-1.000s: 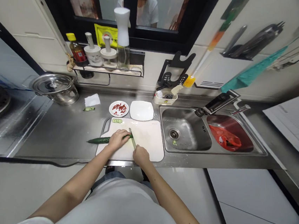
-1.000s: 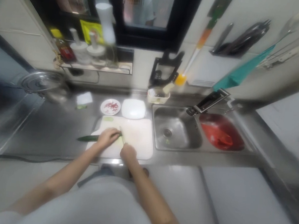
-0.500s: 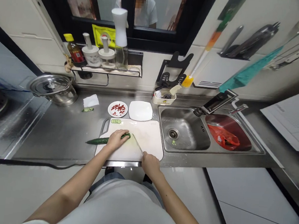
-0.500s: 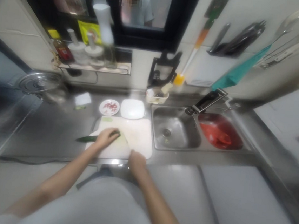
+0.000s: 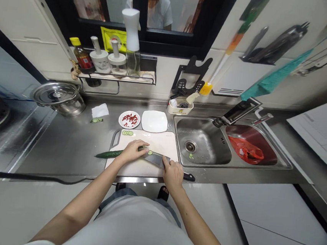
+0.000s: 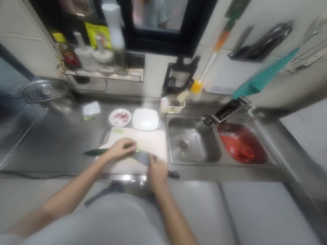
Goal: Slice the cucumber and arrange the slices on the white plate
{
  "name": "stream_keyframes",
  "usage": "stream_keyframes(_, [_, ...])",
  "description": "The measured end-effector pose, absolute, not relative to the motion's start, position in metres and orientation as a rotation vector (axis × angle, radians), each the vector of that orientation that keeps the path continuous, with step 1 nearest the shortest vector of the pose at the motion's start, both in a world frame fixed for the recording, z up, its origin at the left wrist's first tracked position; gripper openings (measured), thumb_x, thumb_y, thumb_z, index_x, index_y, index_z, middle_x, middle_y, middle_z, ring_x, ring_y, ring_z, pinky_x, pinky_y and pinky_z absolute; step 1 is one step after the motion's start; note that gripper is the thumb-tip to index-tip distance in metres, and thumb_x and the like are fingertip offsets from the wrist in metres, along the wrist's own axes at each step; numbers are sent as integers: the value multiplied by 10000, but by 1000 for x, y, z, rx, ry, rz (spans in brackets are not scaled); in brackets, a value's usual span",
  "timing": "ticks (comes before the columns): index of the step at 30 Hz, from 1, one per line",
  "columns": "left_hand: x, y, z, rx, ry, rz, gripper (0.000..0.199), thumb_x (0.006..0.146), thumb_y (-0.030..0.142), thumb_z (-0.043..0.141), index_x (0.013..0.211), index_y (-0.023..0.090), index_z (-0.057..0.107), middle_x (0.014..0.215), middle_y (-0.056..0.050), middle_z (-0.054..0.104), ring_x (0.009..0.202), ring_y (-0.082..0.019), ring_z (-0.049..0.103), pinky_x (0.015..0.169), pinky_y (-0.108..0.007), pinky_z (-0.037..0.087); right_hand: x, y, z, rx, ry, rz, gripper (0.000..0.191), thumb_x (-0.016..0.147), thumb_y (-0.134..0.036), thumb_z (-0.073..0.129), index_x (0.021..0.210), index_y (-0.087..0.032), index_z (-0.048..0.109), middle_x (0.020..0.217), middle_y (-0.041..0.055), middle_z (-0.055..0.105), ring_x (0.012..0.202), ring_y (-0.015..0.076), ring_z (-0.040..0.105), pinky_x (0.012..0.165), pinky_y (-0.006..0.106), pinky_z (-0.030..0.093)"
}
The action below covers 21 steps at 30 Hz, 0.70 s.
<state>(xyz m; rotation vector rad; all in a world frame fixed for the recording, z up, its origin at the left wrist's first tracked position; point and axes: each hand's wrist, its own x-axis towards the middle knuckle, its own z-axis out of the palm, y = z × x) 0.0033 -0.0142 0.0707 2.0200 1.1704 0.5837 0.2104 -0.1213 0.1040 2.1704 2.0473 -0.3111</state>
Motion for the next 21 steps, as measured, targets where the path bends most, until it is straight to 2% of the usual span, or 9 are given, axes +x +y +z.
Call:
stream_keyframes(3, [8,-13,75,2054,1100,462,287,811,438,611,990,244,725,1024,-40,712,958,-204,630,873,-305,472,211,-121,103,2158,2110,-264,481,906,-194,437,1381,-255,479,1005,124,623,943,241,516,830,348,310])
stream_keyframes(7, [12,-10,69,1978,1111,492,200,794,371,615,857,214,722,904,-28,715,831,-168,638,767,-264,480,213,-122,102,2141,2124,-243,473,904,-189,438,1369,-251,495,997,119,620,936,243,509,821,353,301])
stream_keyframes(12, [9,-1,53,1751,1434,637,180,770,349,634,826,187,690,737,-8,694,685,-143,614,658,-246,466,219,-124,97,2147,2089,-274,480,881,-197,500,1357,-257,500,1012,108,623,963,235,516,831,335,297])
stream_keyframes(16, [-5,15,39,1562,1788,714,133,763,289,635,827,184,687,752,-19,704,730,-155,633,692,-254,465,224,-125,95,2154,2048,-298,467,876,-214,523,1341,-259,513,1022,104,634,983,233,524,842,326,296])
stream_keyframes(21, [-25,36,30,1458,2017,653,153,746,269,653,869,185,692,795,-33,715,762,-171,638,725,-267,449,228,-124,97,2188,2034,-316,465,866,-191,523,1327,-258,528,1010,92,652,984,224,539,840,309,299])
